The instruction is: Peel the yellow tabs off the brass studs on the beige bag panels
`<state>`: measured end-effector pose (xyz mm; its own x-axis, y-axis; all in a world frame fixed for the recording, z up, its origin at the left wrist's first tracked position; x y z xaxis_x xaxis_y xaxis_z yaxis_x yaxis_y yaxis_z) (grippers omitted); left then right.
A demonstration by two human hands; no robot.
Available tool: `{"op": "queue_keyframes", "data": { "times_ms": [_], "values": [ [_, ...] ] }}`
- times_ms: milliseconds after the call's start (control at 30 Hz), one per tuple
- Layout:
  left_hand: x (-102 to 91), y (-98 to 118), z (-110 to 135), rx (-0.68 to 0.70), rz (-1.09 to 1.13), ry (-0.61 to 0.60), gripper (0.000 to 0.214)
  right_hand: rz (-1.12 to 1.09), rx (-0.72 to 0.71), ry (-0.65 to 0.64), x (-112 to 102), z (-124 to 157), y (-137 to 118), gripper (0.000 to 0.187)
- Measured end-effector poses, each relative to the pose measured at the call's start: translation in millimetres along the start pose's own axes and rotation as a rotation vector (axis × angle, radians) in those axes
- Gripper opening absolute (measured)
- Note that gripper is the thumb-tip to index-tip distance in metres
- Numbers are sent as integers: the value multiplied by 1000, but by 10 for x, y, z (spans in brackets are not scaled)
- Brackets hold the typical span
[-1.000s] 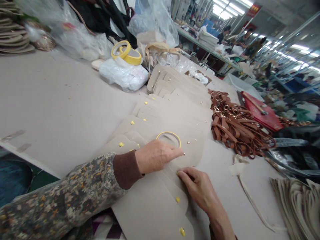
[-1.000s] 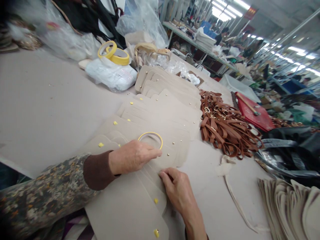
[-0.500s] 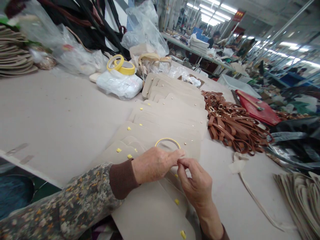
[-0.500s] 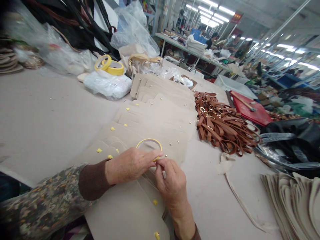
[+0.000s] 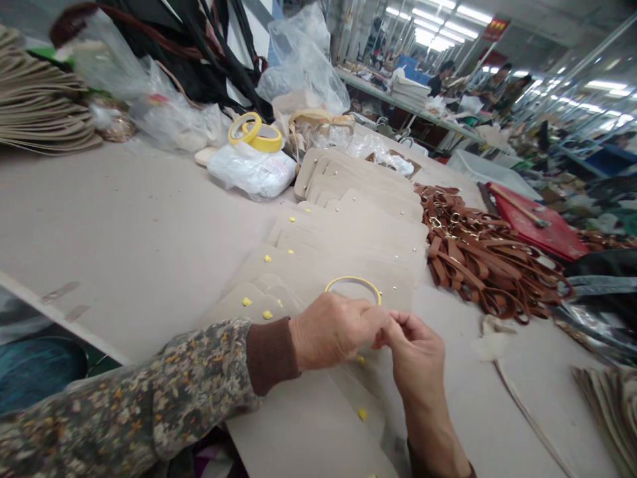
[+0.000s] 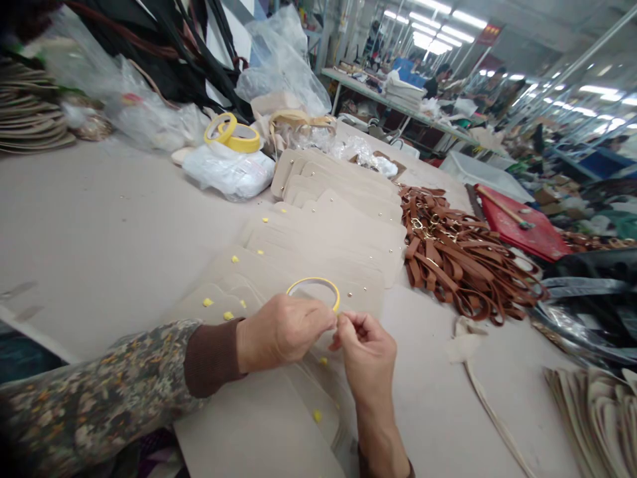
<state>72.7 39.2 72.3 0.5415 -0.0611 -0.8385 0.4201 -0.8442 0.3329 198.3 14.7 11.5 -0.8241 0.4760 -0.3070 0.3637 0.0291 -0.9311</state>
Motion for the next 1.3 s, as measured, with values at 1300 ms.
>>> {"op": "queue_keyframes", "data": {
  "times_ms": [1300],
  "values": [
    [479, -546, -85, -294, -148, -196, 17, 772, -392, -248, 196, -68, -13, 28]
  ]
}}
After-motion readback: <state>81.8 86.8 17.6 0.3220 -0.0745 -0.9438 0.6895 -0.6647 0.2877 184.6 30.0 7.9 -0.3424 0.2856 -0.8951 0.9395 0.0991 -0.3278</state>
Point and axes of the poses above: each hand's wrist, its own z-axis away from the middle knuckle, its own x-axis out of the palm, y = z × x, the point moved 10 cm from there along -z, towards the middle knuckle, and after that the axes turned 11 degrees about -x, right-handed, at the moved point
